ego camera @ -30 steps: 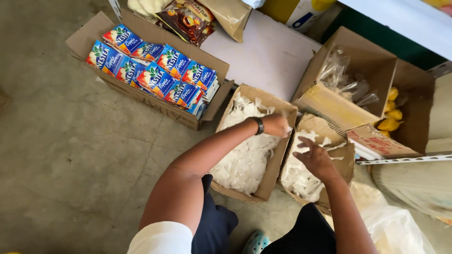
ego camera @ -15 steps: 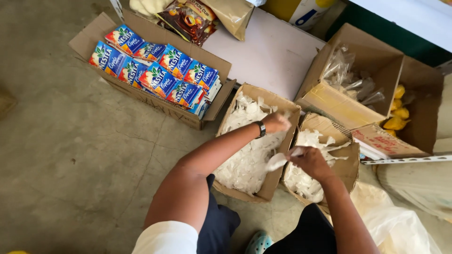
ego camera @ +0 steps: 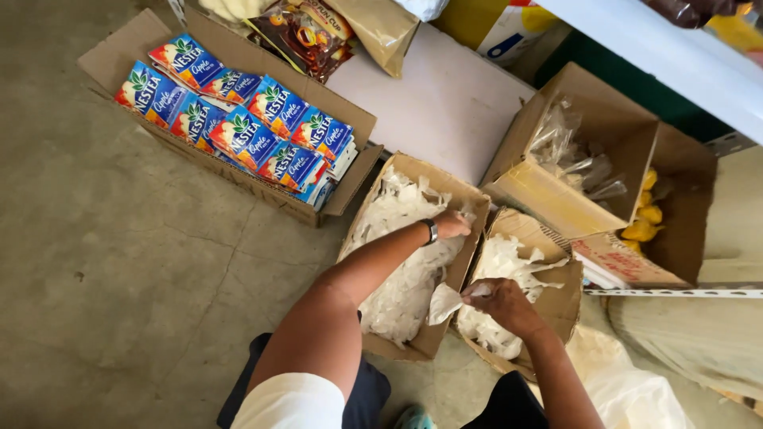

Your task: Packing small white items from a bulk container into individual plastic bags.

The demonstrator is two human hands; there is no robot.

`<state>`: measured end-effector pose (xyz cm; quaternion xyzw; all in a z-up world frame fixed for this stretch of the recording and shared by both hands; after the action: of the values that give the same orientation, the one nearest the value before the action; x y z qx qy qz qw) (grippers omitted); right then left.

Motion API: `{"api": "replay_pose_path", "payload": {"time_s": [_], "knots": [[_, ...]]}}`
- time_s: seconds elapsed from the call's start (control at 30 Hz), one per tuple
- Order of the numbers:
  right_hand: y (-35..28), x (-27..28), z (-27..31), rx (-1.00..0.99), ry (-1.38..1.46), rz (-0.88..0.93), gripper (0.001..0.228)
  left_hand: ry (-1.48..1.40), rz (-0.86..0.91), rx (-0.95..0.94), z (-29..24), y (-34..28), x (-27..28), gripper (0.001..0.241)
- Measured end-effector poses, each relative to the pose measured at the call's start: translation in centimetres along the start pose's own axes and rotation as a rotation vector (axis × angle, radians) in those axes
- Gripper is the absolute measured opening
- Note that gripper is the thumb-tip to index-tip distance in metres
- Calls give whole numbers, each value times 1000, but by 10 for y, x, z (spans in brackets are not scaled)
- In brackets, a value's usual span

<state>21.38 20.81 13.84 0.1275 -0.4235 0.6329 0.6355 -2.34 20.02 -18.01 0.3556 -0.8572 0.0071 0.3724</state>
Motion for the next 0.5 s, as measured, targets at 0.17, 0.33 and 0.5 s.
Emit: {"api": "replay_pose_path", "payload": {"time_s": [0.17, 0.33, 0.5], "knots": [[4, 1, 1, 86, -62, -88, 22, -288, -15, 176, -67, -25, 109, 31], [8, 7, 11, 37, 21, -135, 21, -528, -112, 359, -144, -47, 213, 22], [-1, 34, 40, 108, 119, -206, 12, -293, -231, 49, -215, -62, 290, 17]]}}
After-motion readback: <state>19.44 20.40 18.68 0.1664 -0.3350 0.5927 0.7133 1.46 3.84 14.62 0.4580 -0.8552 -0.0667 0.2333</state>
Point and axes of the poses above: each hand's wrist, its own y-axis towards the middle knuckle, its own x-axis out of the back of the hand, z = x × y, the point moved 2 cm from there along y, towards the middle knuckle, and after that the axes turned 13 degrees about -z, right-handed, at the moved point
